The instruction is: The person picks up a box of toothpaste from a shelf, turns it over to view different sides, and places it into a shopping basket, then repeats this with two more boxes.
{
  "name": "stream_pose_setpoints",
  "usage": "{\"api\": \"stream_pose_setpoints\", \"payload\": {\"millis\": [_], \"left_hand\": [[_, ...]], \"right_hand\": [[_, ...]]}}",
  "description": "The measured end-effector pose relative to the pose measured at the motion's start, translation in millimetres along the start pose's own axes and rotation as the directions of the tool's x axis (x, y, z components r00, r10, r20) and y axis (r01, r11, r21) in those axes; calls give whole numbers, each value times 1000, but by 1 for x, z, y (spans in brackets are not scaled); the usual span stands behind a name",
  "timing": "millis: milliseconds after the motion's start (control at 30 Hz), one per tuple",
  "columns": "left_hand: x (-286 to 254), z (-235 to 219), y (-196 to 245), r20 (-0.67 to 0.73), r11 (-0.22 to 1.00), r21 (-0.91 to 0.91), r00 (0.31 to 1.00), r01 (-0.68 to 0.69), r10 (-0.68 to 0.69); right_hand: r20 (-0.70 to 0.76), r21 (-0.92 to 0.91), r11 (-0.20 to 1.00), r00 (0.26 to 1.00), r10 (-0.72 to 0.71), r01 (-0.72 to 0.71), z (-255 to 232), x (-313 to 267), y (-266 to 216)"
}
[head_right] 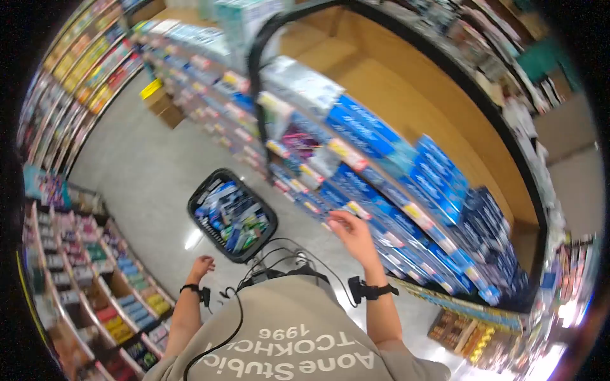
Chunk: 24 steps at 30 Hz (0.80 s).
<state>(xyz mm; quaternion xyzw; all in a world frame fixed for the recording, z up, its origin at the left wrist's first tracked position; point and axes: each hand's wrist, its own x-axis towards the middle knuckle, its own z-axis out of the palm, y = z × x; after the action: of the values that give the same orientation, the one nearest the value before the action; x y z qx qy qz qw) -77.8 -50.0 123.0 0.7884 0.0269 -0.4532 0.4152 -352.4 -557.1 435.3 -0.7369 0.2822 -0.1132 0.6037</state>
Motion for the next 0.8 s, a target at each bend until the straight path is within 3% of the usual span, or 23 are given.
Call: {"api": "stream_pose_setpoints", "payload": {"millis": [200, 367, 500, 633, 733, 800], "left_hand": [[-13, 46, 47, 47, 993, 119, 999, 12, -18], [-7, 72, 55, 41, 996, 89, 999, -20, 16], [-10, 96, 63, 59, 993, 120, 998, 12, -19], [4, 103, 57, 109, 985, 173, 994, -2, -18], [1, 104, 63, 97, 989, 148, 995, 0, -15], [-7, 103, 67, 74, 993, 118, 997, -11, 3]], "right_hand": [[-102, -79, 988, 985, -139, 131, -59, -37, -66], [-208, -67, 946, 923, -324, 317, -114, -77, -89], [-325, -388, 831, 785, -528, 398, -168, -108, -108], [-371, -687, 665, 644, -669, 294, -221, -131, -119], [-401, -785, 594, 588, -703, 175, -254, -137, -122], [-419, -804, 593, 660, -624, 50, -266, -138, -125]]}}
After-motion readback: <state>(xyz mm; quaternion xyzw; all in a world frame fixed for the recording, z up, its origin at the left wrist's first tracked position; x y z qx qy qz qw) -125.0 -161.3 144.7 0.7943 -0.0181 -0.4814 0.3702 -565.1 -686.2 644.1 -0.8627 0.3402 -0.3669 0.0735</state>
